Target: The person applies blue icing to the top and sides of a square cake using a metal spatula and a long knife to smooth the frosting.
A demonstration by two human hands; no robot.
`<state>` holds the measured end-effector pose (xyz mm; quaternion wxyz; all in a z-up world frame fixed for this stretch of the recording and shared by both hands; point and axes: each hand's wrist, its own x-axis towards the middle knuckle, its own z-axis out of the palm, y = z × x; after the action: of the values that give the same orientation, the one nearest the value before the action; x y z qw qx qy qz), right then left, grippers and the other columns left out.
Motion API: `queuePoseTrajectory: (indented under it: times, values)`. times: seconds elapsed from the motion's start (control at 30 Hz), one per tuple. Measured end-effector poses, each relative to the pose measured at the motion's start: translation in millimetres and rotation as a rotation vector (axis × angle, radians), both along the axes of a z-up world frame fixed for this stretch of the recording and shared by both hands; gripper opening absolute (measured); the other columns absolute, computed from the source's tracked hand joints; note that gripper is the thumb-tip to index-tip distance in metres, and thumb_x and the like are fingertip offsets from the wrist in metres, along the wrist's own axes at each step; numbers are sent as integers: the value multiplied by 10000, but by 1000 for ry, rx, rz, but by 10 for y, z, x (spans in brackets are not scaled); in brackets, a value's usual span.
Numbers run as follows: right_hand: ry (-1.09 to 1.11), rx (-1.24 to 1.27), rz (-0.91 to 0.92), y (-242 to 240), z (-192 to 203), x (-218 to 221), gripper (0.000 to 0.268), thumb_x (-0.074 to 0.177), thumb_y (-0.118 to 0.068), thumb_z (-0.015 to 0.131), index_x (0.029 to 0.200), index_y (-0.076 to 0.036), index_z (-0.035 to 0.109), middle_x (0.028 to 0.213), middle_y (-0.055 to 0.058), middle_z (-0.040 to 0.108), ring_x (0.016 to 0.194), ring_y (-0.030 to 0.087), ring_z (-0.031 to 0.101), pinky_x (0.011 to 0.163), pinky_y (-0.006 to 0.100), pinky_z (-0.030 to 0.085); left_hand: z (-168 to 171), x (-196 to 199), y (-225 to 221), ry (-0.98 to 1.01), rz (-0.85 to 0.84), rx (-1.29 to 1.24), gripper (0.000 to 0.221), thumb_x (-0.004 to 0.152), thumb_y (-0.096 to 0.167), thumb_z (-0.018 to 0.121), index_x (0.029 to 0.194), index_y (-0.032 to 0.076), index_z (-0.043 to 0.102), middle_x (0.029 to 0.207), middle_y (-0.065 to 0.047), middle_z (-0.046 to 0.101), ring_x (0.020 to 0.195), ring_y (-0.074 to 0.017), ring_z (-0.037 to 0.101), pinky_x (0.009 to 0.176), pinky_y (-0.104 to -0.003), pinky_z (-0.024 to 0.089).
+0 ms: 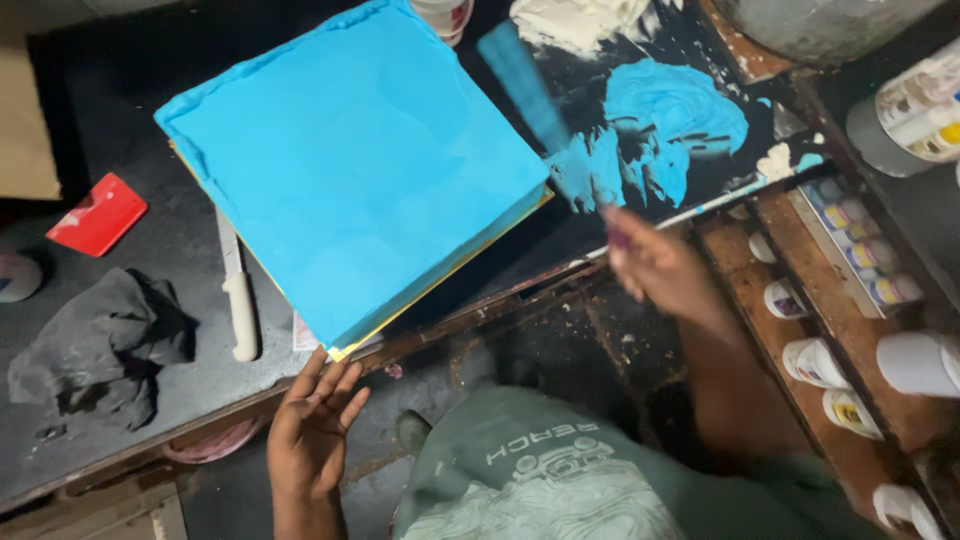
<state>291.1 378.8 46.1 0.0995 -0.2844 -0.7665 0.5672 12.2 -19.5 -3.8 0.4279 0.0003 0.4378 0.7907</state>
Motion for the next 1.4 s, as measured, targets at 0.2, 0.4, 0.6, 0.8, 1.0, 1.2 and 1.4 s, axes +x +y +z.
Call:
queuePoseTrajectory:
  times: [0.2,0.4,0.6,0.8,1.0,1.2,1.4]
  values:
    - [-594,258,-506,317,-1757,-252,548,1197,-444,376,1381,36,567,1042,258,667,903,373,668,784,486,509,-47,-38,-26,-6,15,-52,739,862,186,446,1563,-41,389,1420,-217,568,1328,-342,538,1072,-513,418]
    - [-269,407,-167,20,-1945,-216,442,1087,-336,437,1417,-47,485,820,128,591,660,255,584,576,395,481,-202,-160,-123,-2,22,-110,727,853,186,445,1545,-30,396,1438,-214,555,1374,-372,506,1098,-545,392]
    - [-226,-575,-172,-346,-1735,119,290,1067,-367,419,1188,-131,537,583,5,432,379,104,381,316,256,328,-352,-299,-168,31,26,-79,730,868,216,425,1563,-3,379,1516,-236,499,1403,-374,476,1109,-558,378]
    - [-33,106,-520,753,-1967,1381,233,1029,-231,570,1220,-100,598,818,76,636,641,187,605,518,324,454,-227,-378,-221,59,40,-193,755,861,229,413,1580,11,343,1549,-235,450,1409,-355,463,1119,-547,379]
    - [-162,852,-604,1071,-2058,1511,303,1035,-205,486,1262,-40,603,987,201,666,888,368,656,730,493,504,-287,-482,-203,64,56,-226,750,858,228,401,1576,19,353,1533,-211,476,1409,-352,472,1119,-544,382]
    - [-269,661,-587,590,-2197,382,232,1067,-265,457,1134,-147,645,971,171,716,908,371,674,782,518,511,-392,-560,-308,67,87,-168,693,923,232,403,1578,8,387,1449,-198,517,1394,-365,486,1137,-549,381]
    - [-737,522,-282,-716,-1793,-472,533,1026,-403,473,1520,-212,414,855,175,677,818,348,652,760,522,500,-295,-600,-263,75,96,-200,702,910,231,392,1580,20,377,1468,-192,493,1405,-350,488,1146,-536,388]
